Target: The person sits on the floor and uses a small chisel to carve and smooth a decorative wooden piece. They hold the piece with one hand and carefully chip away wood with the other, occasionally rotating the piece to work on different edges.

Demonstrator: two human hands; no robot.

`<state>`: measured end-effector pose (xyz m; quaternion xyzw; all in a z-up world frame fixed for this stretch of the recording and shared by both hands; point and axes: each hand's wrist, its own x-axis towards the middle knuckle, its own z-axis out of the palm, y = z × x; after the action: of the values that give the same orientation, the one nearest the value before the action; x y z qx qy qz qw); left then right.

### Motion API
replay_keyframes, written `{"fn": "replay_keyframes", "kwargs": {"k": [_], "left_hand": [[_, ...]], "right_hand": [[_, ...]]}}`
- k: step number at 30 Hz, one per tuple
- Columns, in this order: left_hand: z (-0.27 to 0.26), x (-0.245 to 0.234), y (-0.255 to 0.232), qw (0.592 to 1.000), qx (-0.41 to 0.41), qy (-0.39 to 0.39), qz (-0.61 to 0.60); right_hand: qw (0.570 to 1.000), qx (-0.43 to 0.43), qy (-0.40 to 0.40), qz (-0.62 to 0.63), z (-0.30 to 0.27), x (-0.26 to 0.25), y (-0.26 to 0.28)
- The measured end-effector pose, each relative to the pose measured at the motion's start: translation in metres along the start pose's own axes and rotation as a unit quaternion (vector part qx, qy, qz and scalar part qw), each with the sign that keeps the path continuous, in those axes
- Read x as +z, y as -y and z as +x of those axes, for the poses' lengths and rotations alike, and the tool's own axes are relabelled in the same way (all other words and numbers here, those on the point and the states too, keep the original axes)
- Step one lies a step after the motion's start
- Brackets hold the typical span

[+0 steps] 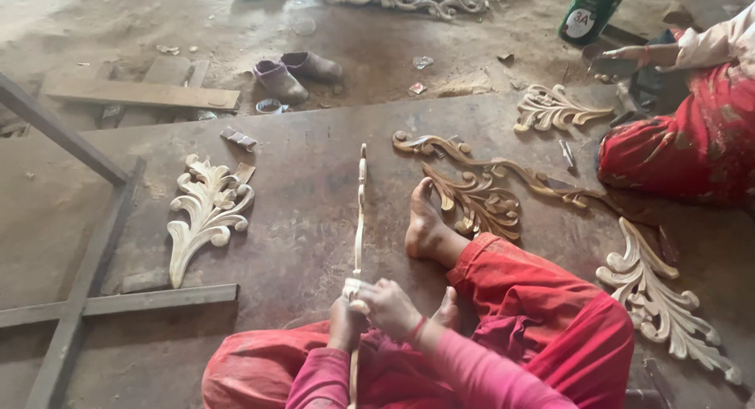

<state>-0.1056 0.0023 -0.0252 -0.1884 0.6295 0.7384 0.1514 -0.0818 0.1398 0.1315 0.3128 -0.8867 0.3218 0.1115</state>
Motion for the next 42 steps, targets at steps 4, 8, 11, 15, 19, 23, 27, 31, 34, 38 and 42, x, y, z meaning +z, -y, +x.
{"fn": "replay_keyframes", "kwargs": {"k": [4,8,11,15,19,23,27,31,34,38,42], "left_hand": [[-0.003,0.003,0.024,0.994,0.052,0.002,0.098],[0.015,-0.006,0.034,0.947,0.092,0.009,0.308],[0.034,-0.005,0.036,0.991,0.072,0.042,-0.100],[0.025,-0.004,0.064,0.994,-0.021,0.017,-0.103],[0.040,-0.007,0.044,0.999,0.034,0.020,-0.013],[0.036,-0.002,0.047,0.975,0.012,0.056,-0.215],[0.017,-0.007,0.043,0.976,0.068,0.014,0.208],[0.006,-0.008,0.022,0.988,0.118,0.030,0.099],[0.001,-0.002,0.025,0.984,0.103,0.015,0.148],[0.000,-0.011,0.026,0.995,0.058,0.000,0.078],[-0.006,-0.015,0.012,0.929,0.154,0.010,0.337]], "right_hand": [[0.985,0.120,0.086,0.086,-0.010,-0.005,0.005],[0.999,-0.015,0.041,-0.018,-0.007,-0.004,0.009],[0.990,-0.090,-0.004,-0.111,-0.002,-0.002,0.002],[0.996,-0.035,0.022,-0.076,-0.027,0.011,0.006],[0.999,-0.012,-0.010,-0.040,-0.012,0.012,0.010],[0.991,0.002,0.081,-0.109,-0.009,0.005,0.010],[0.995,0.012,0.095,-0.013,-0.017,0.009,0.010],[0.999,0.016,0.000,0.049,-0.016,0.017,0.002],[0.996,0.048,0.065,-0.045,-0.022,0.022,-0.008],[0.997,0.055,0.046,0.038,-0.020,0.025,-0.010],[0.996,0.052,0.037,0.066,-0.017,0.023,-0.009]]}}
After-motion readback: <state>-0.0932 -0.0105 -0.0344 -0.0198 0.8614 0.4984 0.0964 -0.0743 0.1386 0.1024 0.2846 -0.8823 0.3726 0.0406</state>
